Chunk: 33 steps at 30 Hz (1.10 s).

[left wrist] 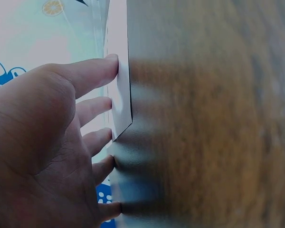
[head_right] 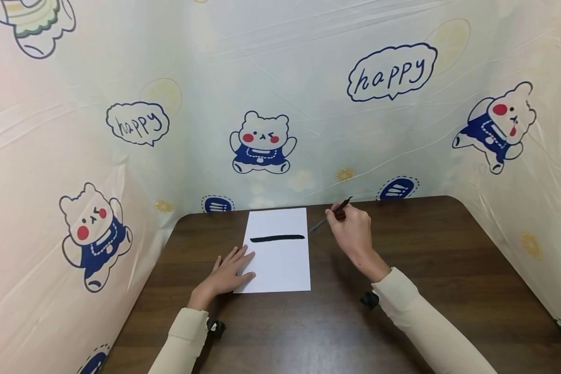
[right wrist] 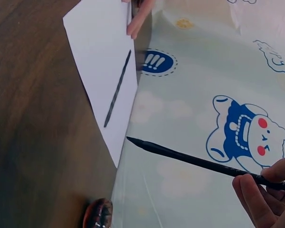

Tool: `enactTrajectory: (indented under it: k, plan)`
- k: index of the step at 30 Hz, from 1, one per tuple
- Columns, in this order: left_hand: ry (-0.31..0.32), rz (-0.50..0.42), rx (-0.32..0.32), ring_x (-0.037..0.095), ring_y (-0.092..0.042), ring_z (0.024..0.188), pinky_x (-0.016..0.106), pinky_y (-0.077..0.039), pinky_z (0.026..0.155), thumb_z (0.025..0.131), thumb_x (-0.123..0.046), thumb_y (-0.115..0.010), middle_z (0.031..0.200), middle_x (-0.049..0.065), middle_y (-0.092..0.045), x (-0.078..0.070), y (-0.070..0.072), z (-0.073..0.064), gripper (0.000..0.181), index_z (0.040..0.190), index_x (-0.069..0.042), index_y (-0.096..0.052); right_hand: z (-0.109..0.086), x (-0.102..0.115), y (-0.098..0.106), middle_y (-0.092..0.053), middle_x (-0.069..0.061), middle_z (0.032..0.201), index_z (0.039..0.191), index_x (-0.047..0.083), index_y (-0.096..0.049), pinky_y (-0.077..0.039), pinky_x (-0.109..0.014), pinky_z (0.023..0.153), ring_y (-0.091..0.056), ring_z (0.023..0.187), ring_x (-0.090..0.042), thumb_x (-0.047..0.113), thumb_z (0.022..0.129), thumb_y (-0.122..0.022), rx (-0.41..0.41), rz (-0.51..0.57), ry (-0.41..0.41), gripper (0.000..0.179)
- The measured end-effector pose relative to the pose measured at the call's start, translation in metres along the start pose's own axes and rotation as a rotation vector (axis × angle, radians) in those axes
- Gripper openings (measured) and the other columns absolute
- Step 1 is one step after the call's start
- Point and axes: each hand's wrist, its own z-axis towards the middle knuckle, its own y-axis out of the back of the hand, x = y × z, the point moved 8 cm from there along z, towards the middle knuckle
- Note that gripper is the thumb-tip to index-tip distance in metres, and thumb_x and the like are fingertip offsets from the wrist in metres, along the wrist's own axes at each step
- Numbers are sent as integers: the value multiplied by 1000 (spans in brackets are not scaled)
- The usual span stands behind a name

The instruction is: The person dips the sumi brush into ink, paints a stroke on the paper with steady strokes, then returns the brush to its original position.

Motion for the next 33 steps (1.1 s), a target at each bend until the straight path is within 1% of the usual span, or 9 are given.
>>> enactTrajectory:
  k: [5,12,19,21,25,27,29,31,33]
  plan:
    - [-10,-13,-6,45,-11,165,81,2,124,103,-48,-63,179,14,-21,2,-1,1,72,165,-18,-42,2,-1,6,-80,-18,88,96,1,-74,-61,-52,70,-78,77,-33,12,96,-80,-11,0,3,13]
    - [7,-3,3,40,-8,167,78,2,126,103,-48,-63,180,7,-17,7,-6,3,72,167,-23,-39,2,-1,12,-80,-17,88,96,0,-74,-63,-51,66,-78,74,-31,11,96,-80,-27,-4,15,12]
    - [0,-15,0,44,-11,166,80,2,124,104,-44,-63,179,12,-19,3,-1,0,71,166,-19,-41,4,-1,19,-80,-17,90,96,0,-75,-63,-52,67,-79,75,-31,11,96,-80,-43,-10,40,12]
    - [-7,-20,-2,45,-11,165,80,2,124,104,-44,-63,179,13,-20,0,0,-2,70,165,-18,-42,4,-1,21,-80,-17,89,96,1,-75,-63,-48,66,-79,75,-30,11,96,-80,-52,-17,47,11]
    - [-14,-35,-1,48,-11,164,82,2,123,104,-44,-63,178,16,-21,-3,1,-5,70,165,-16,-42,4,-3,26,-80,-15,88,96,1,-77,-59,-25,65,-79,74,-29,11,96,-80,-66,-31,57,10]
    - [-8,-29,-1,46,-11,165,81,1,123,104,-44,-63,179,14,-21,-3,2,-5,70,165,-17,-42,5,-4,29,-80,-15,87,96,1,-77,-57,-23,64,-78,74,-29,11,95,-80,-73,-39,63,10]
    - [4,-10,-2,44,-11,166,79,1,125,104,-44,-63,179,11,-20,-2,2,-4,70,165,-19,-42,6,-4,33,-80,-15,87,97,1,-77,-58,-27,64,-78,74,-30,11,95,-80,-79,-48,74,10]
    - [14,-2,0,43,-11,166,79,0,125,104,-44,-64,179,10,-20,0,1,-3,70,166,-20,-41,8,-5,36,-80,-15,87,97,1,-77,-60,-36,63,-78,74,-30,10,95,-80,-88,-60,84,10]
    - [19,7,2,42,-12,167,78,-1,126,104,-46,-63,180,9,-20,2,0,-2,70,166,-22,-41,9,-6,40,-80,-15,87,98,1,-76,-60,-41,64,-78,74,-30,10,95,-79,-97,-69,89,9]
